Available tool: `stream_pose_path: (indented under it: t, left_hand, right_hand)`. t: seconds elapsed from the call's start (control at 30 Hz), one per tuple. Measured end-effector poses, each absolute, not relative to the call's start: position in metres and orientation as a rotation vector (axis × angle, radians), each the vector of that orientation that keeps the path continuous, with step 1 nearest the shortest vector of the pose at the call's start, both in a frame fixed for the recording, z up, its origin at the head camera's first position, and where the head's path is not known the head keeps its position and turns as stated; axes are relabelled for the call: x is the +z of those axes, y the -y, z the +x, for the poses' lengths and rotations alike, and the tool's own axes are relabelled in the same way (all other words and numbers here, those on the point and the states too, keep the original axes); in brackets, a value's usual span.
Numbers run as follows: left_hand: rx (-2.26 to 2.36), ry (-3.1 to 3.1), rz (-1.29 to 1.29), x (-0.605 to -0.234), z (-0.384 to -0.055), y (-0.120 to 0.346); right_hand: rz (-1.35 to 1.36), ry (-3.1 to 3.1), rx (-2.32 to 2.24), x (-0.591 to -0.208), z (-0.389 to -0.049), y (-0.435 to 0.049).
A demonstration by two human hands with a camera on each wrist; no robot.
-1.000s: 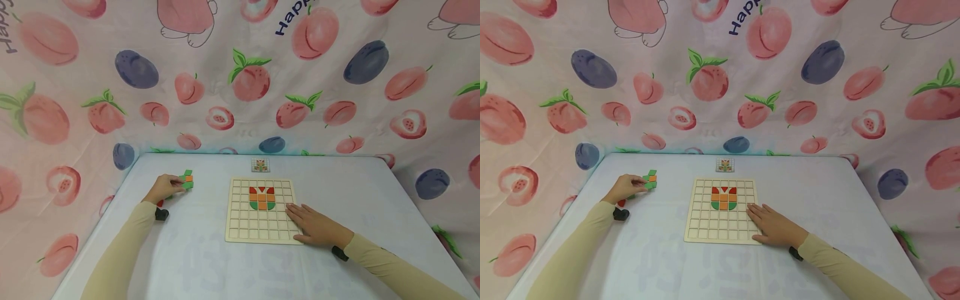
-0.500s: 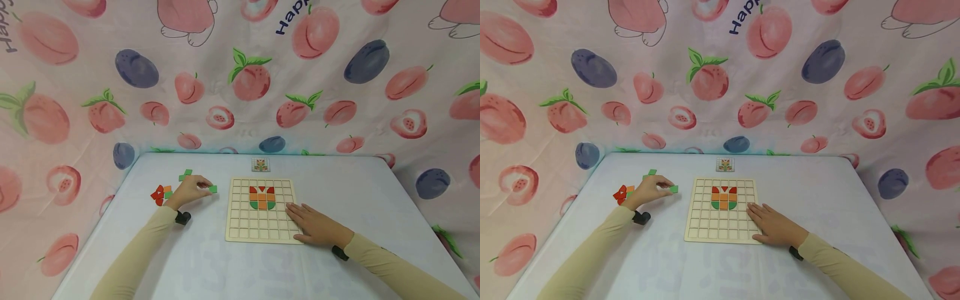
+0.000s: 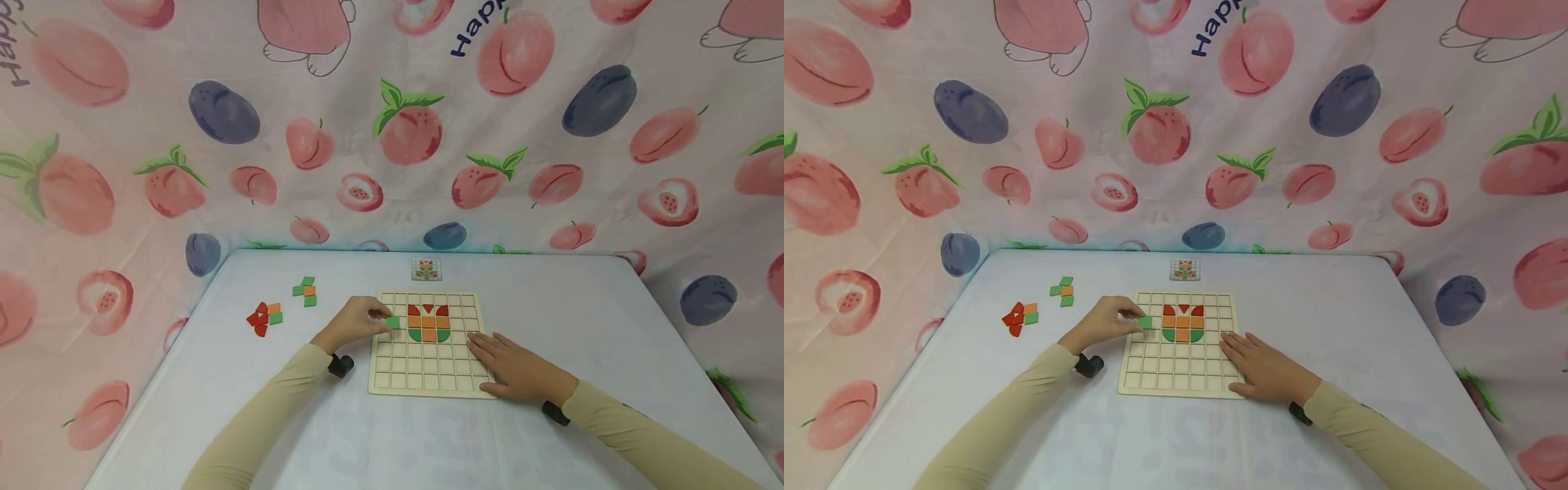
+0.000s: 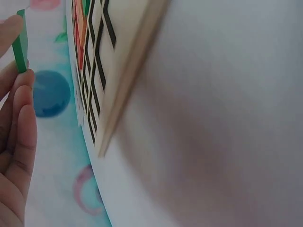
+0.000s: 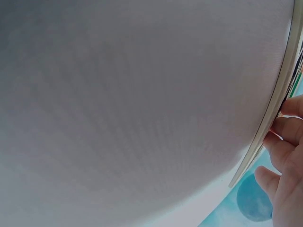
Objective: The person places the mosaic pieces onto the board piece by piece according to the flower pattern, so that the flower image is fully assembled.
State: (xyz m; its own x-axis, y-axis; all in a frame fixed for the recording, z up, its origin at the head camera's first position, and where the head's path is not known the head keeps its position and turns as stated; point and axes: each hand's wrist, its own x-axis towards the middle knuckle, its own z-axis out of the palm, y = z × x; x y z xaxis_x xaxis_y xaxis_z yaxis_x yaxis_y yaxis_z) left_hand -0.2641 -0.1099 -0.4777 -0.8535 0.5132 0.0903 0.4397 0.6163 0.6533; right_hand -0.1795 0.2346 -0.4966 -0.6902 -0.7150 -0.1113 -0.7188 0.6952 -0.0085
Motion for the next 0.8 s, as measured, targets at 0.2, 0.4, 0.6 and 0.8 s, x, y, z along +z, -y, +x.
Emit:
stream_pose_path:
  t: [0.2,0.4,0.6,0.8]
  left_hand:
    - [1.044,-2.673,0.872,-0.482,-0.261,0.085]
    - [1.029,-2.618,0.901,-0.485,-0.256,0.066]
    - [0.966,-2.586,0.921,-0.489,-0.250,0.051]
    - [0.931,-2.537,0.962,-0.490,-0.246,0.043]
  right_hand:
    - [-1.184,-2.792,0.060,-0.496,-0.180,-0.234]
    - [-1.198,-2.802,0.083,-0.497,-0.179,-0.234]
    - [-1.198,-2.805,0.075,-0.498,-0.180,-0.234]
    - [-1.189,-2.799,0.074,-0.497,-0.180,-0.235]
